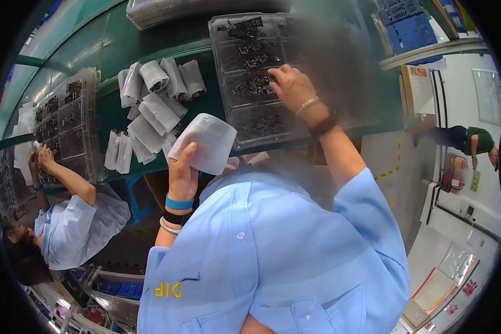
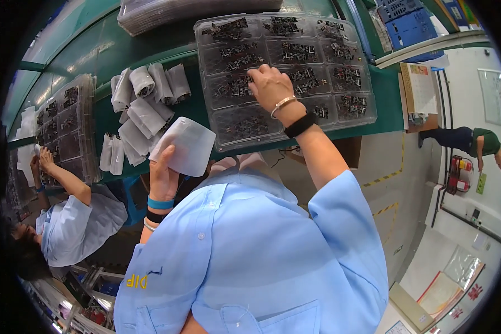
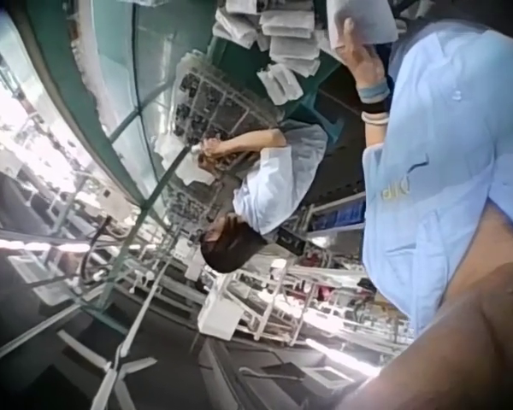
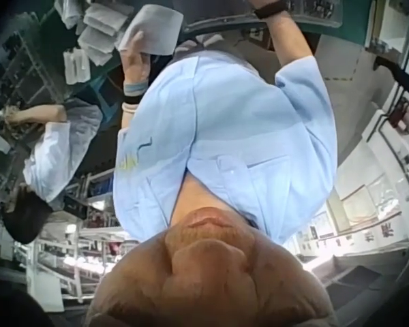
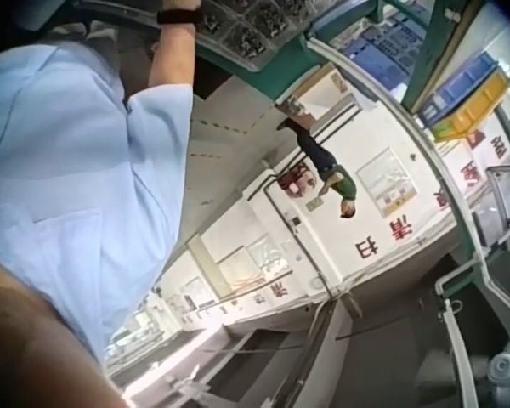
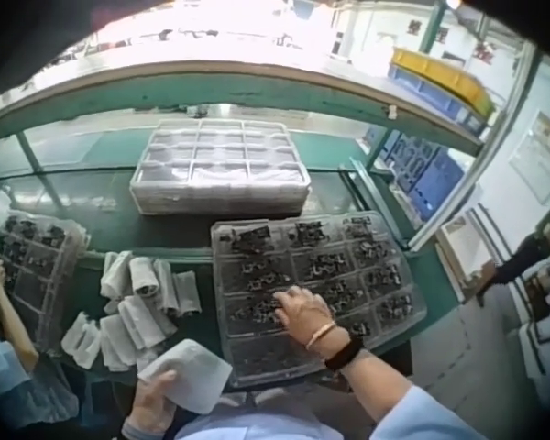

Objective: The person removes a circuit board from a foam pouch, sorts circuit boards into a plastic tray, and then packages a circuit board into a foam pouch before placing it in a box.

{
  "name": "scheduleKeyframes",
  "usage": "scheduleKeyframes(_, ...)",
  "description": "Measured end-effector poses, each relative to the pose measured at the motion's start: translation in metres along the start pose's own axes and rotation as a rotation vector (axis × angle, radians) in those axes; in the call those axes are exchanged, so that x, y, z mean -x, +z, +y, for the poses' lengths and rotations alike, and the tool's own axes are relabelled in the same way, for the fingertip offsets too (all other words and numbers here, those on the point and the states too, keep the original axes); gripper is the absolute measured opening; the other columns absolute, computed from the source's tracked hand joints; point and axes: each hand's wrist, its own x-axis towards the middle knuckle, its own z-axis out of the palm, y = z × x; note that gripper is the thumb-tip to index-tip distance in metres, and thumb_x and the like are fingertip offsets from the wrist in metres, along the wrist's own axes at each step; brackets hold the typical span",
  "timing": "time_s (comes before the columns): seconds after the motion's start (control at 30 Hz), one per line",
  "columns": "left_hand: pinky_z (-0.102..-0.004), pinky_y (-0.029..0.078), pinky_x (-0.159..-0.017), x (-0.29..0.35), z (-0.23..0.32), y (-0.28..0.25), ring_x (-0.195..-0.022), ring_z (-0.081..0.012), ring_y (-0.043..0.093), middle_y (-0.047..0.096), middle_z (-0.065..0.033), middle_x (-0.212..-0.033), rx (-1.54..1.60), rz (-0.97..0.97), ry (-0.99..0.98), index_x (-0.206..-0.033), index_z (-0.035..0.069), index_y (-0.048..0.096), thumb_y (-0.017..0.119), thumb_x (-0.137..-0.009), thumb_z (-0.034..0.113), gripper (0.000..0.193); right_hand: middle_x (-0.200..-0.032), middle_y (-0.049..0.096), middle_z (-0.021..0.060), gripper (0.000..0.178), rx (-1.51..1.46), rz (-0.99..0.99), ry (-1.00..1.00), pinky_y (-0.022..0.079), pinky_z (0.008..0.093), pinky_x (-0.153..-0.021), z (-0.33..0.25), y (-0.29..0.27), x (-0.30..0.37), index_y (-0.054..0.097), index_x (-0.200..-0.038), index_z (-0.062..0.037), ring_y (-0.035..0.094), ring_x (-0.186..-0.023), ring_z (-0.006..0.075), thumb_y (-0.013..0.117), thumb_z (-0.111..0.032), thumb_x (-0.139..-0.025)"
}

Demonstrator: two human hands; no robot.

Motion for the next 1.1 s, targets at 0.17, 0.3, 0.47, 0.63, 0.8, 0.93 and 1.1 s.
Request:
scheduleKeyframes(0.17, -0.0296, 0.049, -0.082, 0.008, -0.004, 0.012, -0.097, -0.0181, 0.060, 0.064, -0.0074, -0.105, -0.406, -0.257, 0.026, -0.113, 0.003, 0.061, 0.063, -0.087, 0.018, 0.030, -0.105, 0.059, 0.0091, 0.051, -0.735, -0.011, -0.127, 0.050, 0.0336, -0.084, -0.072, -0.043, 0.029, 0.050, -0.132, -0.0133, 0.059, -0.096, 0.0221, 0.067, -0.024, -0.085)
scheduleKeyframes(0.3, -0.0324, 0.049, -0.079, 0.002, -0.023, 0.032, -0.093, -0.0222, 0.061, 0.064, -0.0091, -0.101, -1.206, -0.767, 0.387, -0.107, 0.005, 0.062, 0.063, -0.086, 0.016, 0.024, -0.106, 0.059, 0.0091, 0.056, -0.978, -0.478, 0.321, 0.048, 0.0330, -0.088, -0.101, -0.061, 0.070, 0.045, -0.135, -0.0098, 0.057, -0.099, 0.0190, 0.068, -0.025, -0.086)
scheduleKeyframes(0.47, -0.0357, 0.048, -0.079, 0.002, -0.048, 0.094, -0.092, -0.0263, 0.060, 0.063, -0.0109, -0.100, -1.333, -1.040, 0.271, -0.104, 0.006, 0.062, 0.061, -0.084, 0.013, 0.022, -0.102, 0.062, 0.0084, 0.061, -1.390, -0.243, 0.505, 0.046, 0.0298, -0.089, -0.073, -0.019, 0.148, 0.044, -0.133, -0.0020, 0.057, -0.098, 0.0168, 0.070, -0.028, -0.084)
scheduleKeyframes(0.63, -0.0385, 0.047, -0.079, 0.021, -0.085, 0.151, -0.091, -0.0297, 0.059, 0.062, -0.0126, -0.100, -1.149, -1.055, -0.208, -0.103, 0.006, 0.061, 0.060, -0.081, 0.010, 0.022, -0.105, 0.060, 0.0049, 0.053, -1.760, -0.347, 0.711, 0.044, 0.0290, -0.091, -0.023, -0.026, 0.226, 0.050, -0.128, -0.0020, 0.056, -0.099, 0.0159, 0.068, -0.029, -0.087)
scheduleKeyframes(0.8, -0.0391, 0.047, -0.081, 0.034, -0.131, 0.207, -0.094, -0.0316, 0.058, 0.061, -0.0132, -0.101, -1.141, -1.400, 0.193, -0.104, 0.008, 0.061, 0.060, -0.077, 0.007, 0.026, -0.104, 0.059, 0.0026, 0.040, -1.839, -0.138, 0.767, 0.044, 0.0266, -0.090, 0.025, -0.034, 0.307, 0.057, -0.119, -0.0034, 0.055, -0.100, 0.0125, 0.064, -0.029, -0.090)
scheduleKeyframes(0.93, -0.0380, 0.047, -0.080, 0.040, -0.187, 0.269, -0.093, -0.0307, 0.059, 0.062, -0.0136, -0.102, -1.241, -1.606, 0.466, -0.106, 0.008, 0.062, 0.059, -0.078, 0.007, 0.028, -0.105, 0.058, 0.0015, 0.034, -1.871, -0.249, 0.844, 0.041, 0.0260, -0.091, 0.079, -0.023, 0.373, 0.058, -0.114, -0.0012, 0.052, -0.102, 0.0101, 0.061, -0.026, -0.092)
scheduleKeyframes(1.1, -0.0365, 0.050, -0.077, 0.033, -0.272, 0.303, -0.090, -0.0307, 0.062, 0.064, -0.0140, -0.100, -1.452, -1.498, 0.124, -0.111, 0.005, 0.060, 0.058, -0.080, 0.004, 0.031, -0.093, 0.059, -0.0004, 0.023, -1.971, 0.122, 1.043, 0.044, 0.0233, -0.077, 0.156, -0.005, 0.434, 0.058, -0.102, -0.0032, 0.054, -0.085, 0.0085, 0.063, -0.022, -0.090)
